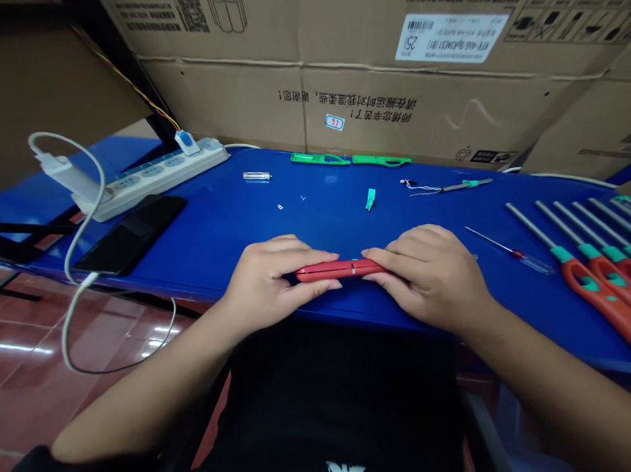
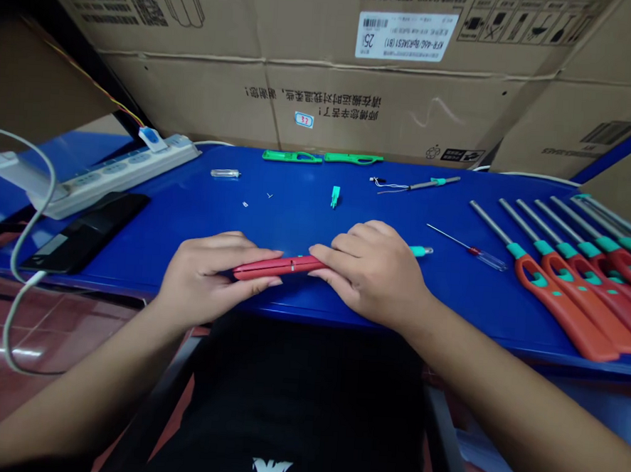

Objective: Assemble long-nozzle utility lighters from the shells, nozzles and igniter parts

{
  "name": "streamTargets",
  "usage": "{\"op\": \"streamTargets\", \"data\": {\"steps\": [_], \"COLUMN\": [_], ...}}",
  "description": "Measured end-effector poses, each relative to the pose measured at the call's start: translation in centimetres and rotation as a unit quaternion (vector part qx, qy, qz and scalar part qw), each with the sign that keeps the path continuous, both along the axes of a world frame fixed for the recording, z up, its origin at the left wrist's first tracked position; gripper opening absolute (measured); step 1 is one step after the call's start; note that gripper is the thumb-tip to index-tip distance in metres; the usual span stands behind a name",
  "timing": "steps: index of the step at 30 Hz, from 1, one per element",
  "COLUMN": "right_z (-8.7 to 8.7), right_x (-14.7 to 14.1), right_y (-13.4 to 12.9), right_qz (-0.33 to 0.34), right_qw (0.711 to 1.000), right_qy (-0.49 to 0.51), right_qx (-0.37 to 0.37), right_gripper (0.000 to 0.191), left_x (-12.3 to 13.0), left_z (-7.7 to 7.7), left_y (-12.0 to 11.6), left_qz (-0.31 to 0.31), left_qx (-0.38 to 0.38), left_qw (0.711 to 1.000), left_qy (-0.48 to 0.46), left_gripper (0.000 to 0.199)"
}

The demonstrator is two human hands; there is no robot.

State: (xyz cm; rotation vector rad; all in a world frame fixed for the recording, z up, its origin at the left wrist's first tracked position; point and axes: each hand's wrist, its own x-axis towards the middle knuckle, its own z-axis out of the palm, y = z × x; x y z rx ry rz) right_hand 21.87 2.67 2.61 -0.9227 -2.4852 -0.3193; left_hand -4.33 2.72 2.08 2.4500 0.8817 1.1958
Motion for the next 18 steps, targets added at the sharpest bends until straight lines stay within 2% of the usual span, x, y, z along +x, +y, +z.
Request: {"op": "streamTargets", "data": {"steps": [3, 6, 10, 14, 18], "right_z": [-0.1, -0.2, -0.2, 0.0, 0.1], "right_x": [0.2, 0.4, 0.1, -0.8, -1.2], "right_y": [-0.1, 0.0, 0.0, -0.1, -0.1], "right_qz": [-0.001, 0.000, 0.007, 0.031, 0.027], "right_qw": [0.998, 0.995, 0.993, 0.995, 0.996], "right_qy": [0.044, 0.074, 0.067, 0.043, 0.063], "right_qx": [-0.033, -0.065, -0.097, -0.080, -0.053], "right_gripper": [0.025, 0.022, 0.020, 0.029, 0.025], "left_x": [0.1, 0.0, 0.3, 1.0, 1.5], "left_z": [-0.1, -0.1, -0.3, -0.5, -0.5], "left_y": [-0.1, -0.2, -0.4, -0.7, -0.9], "left_qz": [-0.002, -0.029, -0.036, -0.035, 0.010], "left_qx": [-0.025, -0.040, 0.001, 0.040, 0.008], "left_qw": [0.998, 0.997, 0.999, 0.998, 0.999], "left_qy": [-0.053, -0.054, -0.037, -0.029, -0.050], "left_gripper": [0.031, 0.030, 0.027, 0.025, 0.028]}}
